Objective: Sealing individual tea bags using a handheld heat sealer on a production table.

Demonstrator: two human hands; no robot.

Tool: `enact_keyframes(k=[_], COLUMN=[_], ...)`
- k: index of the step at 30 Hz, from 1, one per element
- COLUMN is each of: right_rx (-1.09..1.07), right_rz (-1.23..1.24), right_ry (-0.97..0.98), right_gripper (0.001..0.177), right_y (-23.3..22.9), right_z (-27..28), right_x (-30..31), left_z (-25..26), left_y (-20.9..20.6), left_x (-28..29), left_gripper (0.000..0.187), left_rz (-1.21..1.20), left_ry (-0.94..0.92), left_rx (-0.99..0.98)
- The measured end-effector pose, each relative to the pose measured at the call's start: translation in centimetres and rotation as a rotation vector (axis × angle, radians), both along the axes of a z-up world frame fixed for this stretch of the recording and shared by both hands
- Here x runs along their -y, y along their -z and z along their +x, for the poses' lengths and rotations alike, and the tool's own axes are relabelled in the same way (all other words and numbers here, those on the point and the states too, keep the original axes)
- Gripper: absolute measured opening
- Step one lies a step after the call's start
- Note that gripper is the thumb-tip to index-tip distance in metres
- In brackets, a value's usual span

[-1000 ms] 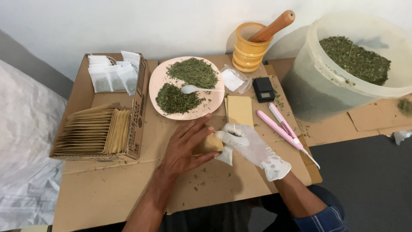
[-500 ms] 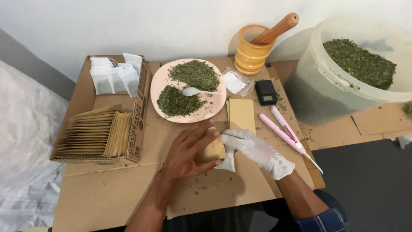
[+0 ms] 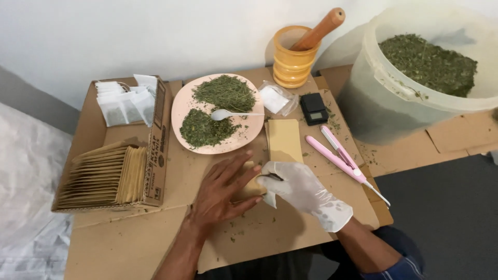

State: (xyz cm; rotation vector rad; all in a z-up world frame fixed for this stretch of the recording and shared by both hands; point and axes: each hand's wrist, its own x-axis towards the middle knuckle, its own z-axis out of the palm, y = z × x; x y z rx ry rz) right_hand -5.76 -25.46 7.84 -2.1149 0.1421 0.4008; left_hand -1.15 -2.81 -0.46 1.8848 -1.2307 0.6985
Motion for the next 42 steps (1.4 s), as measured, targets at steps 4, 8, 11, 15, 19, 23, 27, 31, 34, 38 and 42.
enact_keyframes(k=[4,8,11,15,19,23,27,31,34,38,42], right_rx=[-0.022,-0.029,-0.041,-0.041,-0.062,-0.085,-0.011,0.008,-0.001,-0.004,0.023], right_rz=[-0.019,0.054,0.184,0.296,0.308,0.298,0.063,-0.007,0.009,0.212,0.124], right_ry=[0.015,0.030,-0.001,-0.044,-0.050,-0.066,-0.067,-0.048,-0.021,-0.129,-0.264], right_gripper=[0.017,0.017,0.021,0.026,0.027,0.028,0.021,0.032,0.033,0.011,0.008], right_y=[-1.0,-1.1,0.6,0.3,2.1,4.5,3.4,5.2,5.7,9.5,10.3], right_z=[-0.5,-0.2,0.6,0.6,0.9,1.5,0.9,0.8,0.8,1.8,2.6], right_x=[0.3,0.6,1.3,1.4,1.9,2.7,2.0,1.6,1.8,3.9,4.4], left_z=[-0.1,-0.4,-0.5,-0.5,-0.5,-0.5,-0.8,-1.4,-1.5,-1.9,-2.4], left_y=[0.3,0.2,0.4,0.2,0.0,0.3,0.2,-0.1,0.8,0.4,0.8], left_x=[0.7,0.9,0.7,0.7,0.4,0.1,0.2,0.8,1.2,1.4,2.0], left_gripper=[0.070,0.072,0.071,0.067,0.066,0.065,0.068,0.064,0.066,0.068,0.069], left_rz=[0.011,-0.007,-0.011,-0.018,-0.022,-0.020,0.016,0.005,0.034,0.040,0.069], left_ry=[-0.019,0.018,0.032,0.064,0.069,0.069,0.075,0.077,0.073,0.102,0.081], left_rx=[0.035,0.011,-0.005,-0.039,-0.040,-0.055,-0.060,-0.061,-0.035,-0.021,0.024])
